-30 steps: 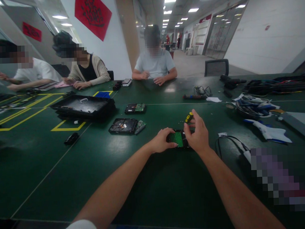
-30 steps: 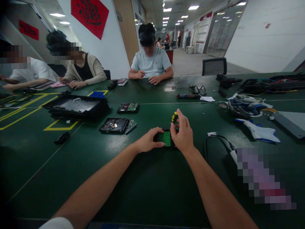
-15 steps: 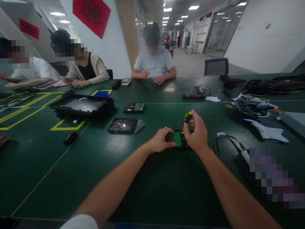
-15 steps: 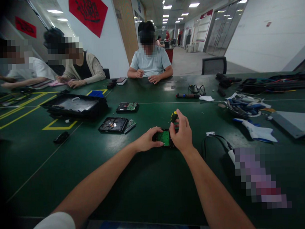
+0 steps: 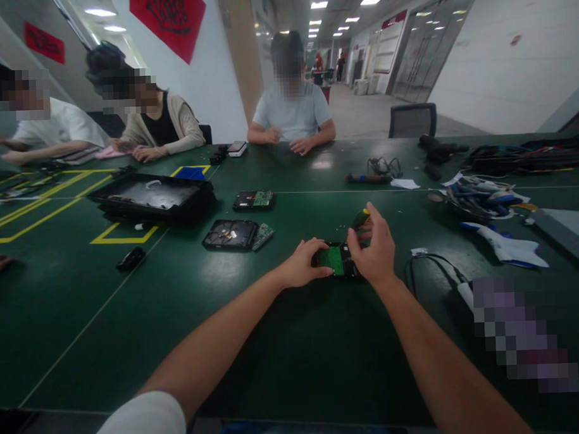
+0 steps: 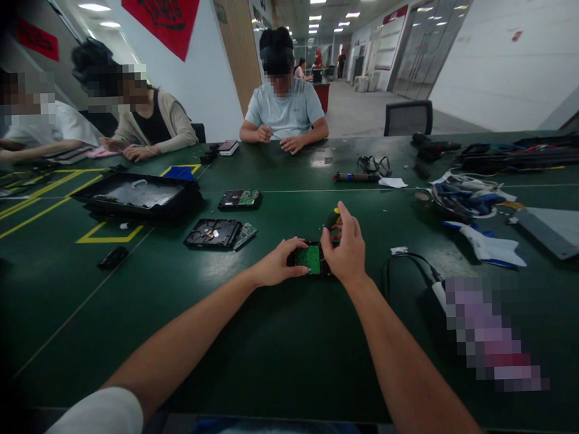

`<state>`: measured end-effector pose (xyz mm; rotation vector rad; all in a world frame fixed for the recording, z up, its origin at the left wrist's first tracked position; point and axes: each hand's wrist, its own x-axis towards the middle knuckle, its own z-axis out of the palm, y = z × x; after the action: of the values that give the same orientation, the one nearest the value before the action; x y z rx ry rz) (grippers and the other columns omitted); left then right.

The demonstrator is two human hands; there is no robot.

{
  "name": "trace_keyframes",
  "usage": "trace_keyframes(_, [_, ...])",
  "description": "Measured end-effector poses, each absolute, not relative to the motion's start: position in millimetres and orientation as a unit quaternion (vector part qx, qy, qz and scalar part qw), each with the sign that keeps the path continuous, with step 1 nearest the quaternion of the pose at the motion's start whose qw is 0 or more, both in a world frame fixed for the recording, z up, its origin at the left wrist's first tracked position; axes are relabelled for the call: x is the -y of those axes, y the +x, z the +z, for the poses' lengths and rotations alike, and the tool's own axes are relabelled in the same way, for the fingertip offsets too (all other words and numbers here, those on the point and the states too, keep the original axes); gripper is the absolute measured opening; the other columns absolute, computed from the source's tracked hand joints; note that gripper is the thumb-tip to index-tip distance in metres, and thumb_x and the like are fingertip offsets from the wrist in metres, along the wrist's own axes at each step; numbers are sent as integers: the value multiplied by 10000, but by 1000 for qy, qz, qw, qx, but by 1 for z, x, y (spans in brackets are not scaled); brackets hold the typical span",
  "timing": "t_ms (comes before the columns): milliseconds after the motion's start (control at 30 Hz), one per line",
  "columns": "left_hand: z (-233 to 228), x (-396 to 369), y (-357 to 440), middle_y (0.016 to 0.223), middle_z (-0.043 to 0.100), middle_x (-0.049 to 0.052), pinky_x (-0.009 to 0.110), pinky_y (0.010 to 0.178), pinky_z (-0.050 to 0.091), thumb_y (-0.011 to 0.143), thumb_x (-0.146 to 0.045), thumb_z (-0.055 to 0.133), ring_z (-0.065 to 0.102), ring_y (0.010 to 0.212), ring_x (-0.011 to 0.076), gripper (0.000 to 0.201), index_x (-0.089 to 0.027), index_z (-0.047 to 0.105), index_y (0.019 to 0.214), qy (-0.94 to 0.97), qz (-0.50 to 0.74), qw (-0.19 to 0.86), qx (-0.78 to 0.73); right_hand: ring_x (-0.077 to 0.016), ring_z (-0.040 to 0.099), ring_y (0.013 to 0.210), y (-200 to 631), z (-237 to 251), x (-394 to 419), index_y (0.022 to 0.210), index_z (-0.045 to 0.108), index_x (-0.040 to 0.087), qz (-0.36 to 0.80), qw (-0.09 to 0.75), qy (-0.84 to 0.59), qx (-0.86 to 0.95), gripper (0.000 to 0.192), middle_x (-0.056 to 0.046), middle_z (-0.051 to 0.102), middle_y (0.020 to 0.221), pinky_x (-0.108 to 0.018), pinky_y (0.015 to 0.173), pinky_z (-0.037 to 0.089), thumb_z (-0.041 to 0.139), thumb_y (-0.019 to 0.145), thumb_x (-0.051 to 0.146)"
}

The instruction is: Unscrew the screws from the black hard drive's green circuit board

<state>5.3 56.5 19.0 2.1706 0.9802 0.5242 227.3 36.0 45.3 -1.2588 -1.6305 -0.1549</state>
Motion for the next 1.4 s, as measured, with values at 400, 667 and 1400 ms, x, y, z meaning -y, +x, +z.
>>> trace_keyframes(400, [20, -55, 7, 1521, 524, 92, 628, 1277, 113, 823, -461, 770, 370, 1512, 344, 639, -292, 524, 1389, 831, 212, 347, -379, -221, 648, 831, 225, 47, -37, 1569, 331, 257, -64, 508, -516, 686, 680, -135, 619, 1225, -443, 742, 651, 586, 942, 328])
trace_keyframes(667, [24, -53, 5, 1504, 533, 98, 591, 1278, 158, 835, -471, 755, 431, 1464, 330, 626, -275, 528, 1385, 834, 218, 347, -371, -228, 659, 870, 227, 48, -36, 1570, 330, 240, -54, 509, -522, 683, 691, -149, 608, 1258, -420, 716, 650, 590, 934, 310])
trace_keyframes(1400, [18, -56, 2, 1503, 527, 112, 536, 1207, 340, 807, -481, 783, 479, 1409, 335, 653, -251, 557, 1375, 832, 230, 337, -376, -223, 639, 909, 221, 52, -37, 1577, 324, 265, -24, 504, -516, 693, 653, -128, 608, 1246, -395, 733, 646, 542, 962, 306])
